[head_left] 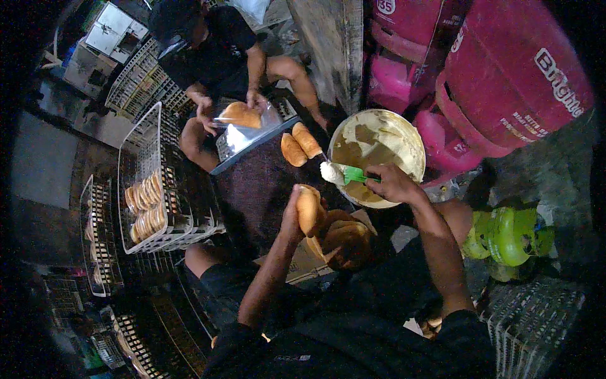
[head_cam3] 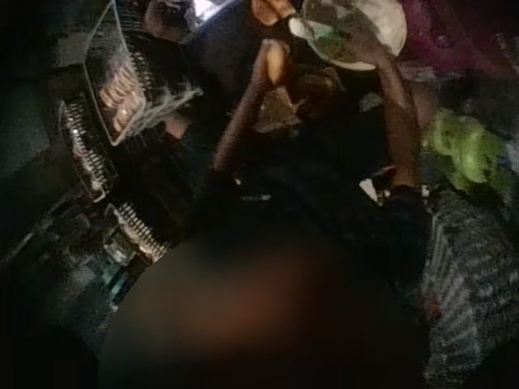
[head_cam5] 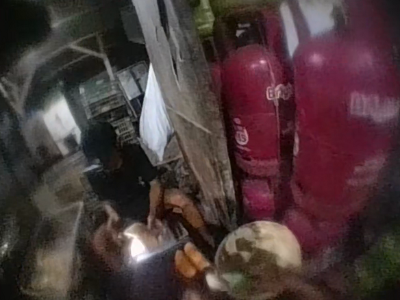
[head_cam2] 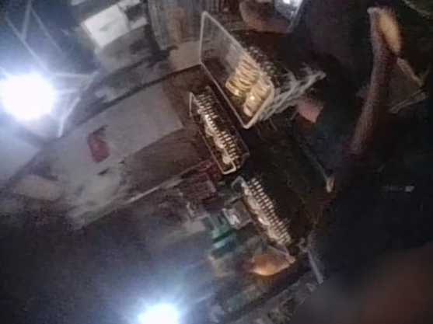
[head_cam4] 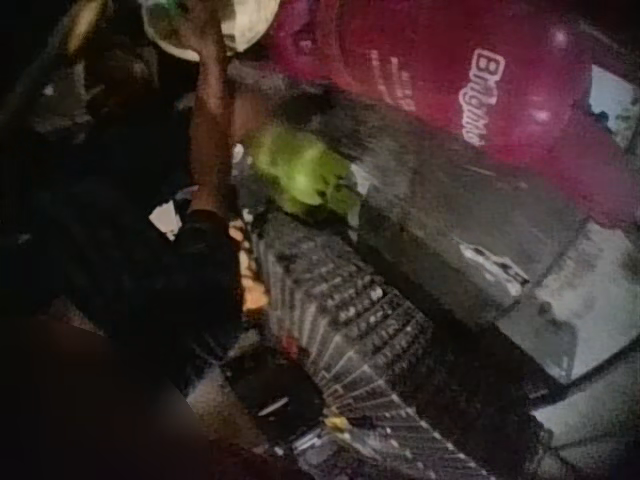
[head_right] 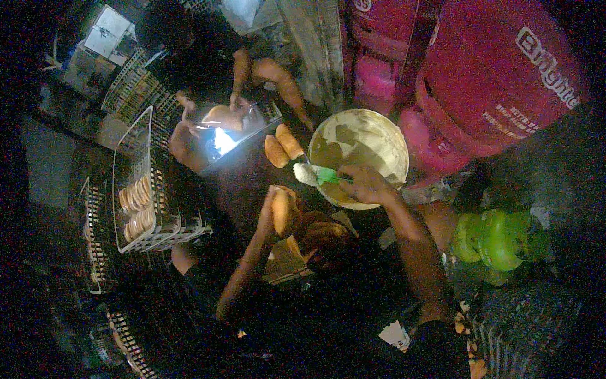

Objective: The person scoops a creamy spread from a large tub with a green spatula and spreads it onto sliced bread rolls. The person repeatedly picks up rolls, applies the spread, and places them back on the table. Another person nearby uses a bread slicer to cut additional rolls.

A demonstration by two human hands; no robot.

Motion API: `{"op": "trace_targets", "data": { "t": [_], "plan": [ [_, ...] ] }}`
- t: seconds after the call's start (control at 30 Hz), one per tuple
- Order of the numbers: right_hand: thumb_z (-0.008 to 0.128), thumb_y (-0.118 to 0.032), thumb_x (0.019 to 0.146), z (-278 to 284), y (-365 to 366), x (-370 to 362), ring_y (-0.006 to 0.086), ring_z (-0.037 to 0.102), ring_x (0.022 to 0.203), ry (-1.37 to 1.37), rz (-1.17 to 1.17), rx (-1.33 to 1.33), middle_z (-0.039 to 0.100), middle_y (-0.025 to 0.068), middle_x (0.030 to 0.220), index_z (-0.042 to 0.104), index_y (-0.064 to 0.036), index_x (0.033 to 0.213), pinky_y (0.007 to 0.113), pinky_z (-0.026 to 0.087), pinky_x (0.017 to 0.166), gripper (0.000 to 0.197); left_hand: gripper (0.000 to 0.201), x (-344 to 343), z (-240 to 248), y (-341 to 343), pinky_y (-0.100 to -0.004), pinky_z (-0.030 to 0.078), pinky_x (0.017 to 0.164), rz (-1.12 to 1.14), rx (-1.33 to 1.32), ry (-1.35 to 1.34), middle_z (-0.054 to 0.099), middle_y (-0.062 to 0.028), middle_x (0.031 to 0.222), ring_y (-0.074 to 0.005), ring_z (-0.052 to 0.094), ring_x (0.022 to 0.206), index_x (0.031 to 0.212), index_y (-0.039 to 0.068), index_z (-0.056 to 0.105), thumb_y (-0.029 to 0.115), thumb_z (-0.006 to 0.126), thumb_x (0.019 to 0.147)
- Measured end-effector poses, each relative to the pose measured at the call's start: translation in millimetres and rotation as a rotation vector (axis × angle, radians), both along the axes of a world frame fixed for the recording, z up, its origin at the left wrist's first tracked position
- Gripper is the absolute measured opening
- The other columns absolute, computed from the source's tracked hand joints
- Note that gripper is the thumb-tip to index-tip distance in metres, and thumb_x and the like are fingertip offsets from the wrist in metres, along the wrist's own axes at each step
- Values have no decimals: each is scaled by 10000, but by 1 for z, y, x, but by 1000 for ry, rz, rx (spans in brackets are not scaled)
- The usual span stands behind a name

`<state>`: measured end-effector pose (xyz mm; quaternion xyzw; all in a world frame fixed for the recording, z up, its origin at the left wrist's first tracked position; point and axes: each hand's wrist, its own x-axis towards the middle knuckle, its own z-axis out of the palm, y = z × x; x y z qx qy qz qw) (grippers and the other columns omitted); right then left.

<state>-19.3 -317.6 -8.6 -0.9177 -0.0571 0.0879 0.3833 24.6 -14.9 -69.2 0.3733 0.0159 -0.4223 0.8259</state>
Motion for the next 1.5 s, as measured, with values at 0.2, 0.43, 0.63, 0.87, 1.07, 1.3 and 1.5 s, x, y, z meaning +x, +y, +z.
{"op": "trace_targets", "data": {
  "t": [0.2,0.43,0.63,0.87,1.07,1.3,1.5],
  "plan": [
    [641,-286,843,-9,38,-1,348,640,876,-262,132,93,655,179,983,693,-153,1083,420,525,761,279,850,-31,51,-2,-577,365,1041,177,-89,193,518,-155,1333,-354,506,1220,1341,98,479,777,328,854],
    [639,-270,843,-28,70,-5,344,609,846,-462,292,-284,561,133,921,594,-234,1212,441,532,674,373,601,-21,27,8,-481,501,877,242,120,114,604,-155,1130,-307,608,1013,1212,58,549,578,463,925],
    [596,-241,816,5,91,-20,237,597,823,-743,417,-599,556,68,889,667,-218,1104,341,477,668,297,643,17,-30,48,-411,552,710,283,191,136,639,-134,915,-273,645,788,1080,77,591,678,466,887],
    [719,-186,752,2,20,-8,322,606,855,-370,-12,-361,575,111,911,671,-247,1108,432,514,765,365,381,26,-18,54,-437,555,735,402,116,126,641,-135,993,-288,653,832,1152,46,545,323,552,892],
    [707,-166,779,4,10,-10,339,601,878,-468,-107,-331,573,131,925,669,-204,1114,427,515,797,339,481,31,-96,56,-480,492,859,-56,1410,-1152,593,-123,1153,-315,591,1053,1272,111,480,183,632,822],
    [579,-305,862,8,3,-5,378,572,1065,-92,-31,-397,588,168,1167,594,-155,1221,472,485,883,390,527,109,-93,38,-484,467,900,-1099,1425,-955,568,-182,1211,-381,551,1129,1306,95,476,368,581,868],
    [576,-298,859,-9,-9,-10,371,615,1012,-332,-110,-416,627,189,1149,601,-115,1223,473,513,861,408,682,161,-77,45,-503,453,936,-434,1613,-948,529,-288,1233,-452,534,1137,1338,26,425,511,556,876]
  ]
}}
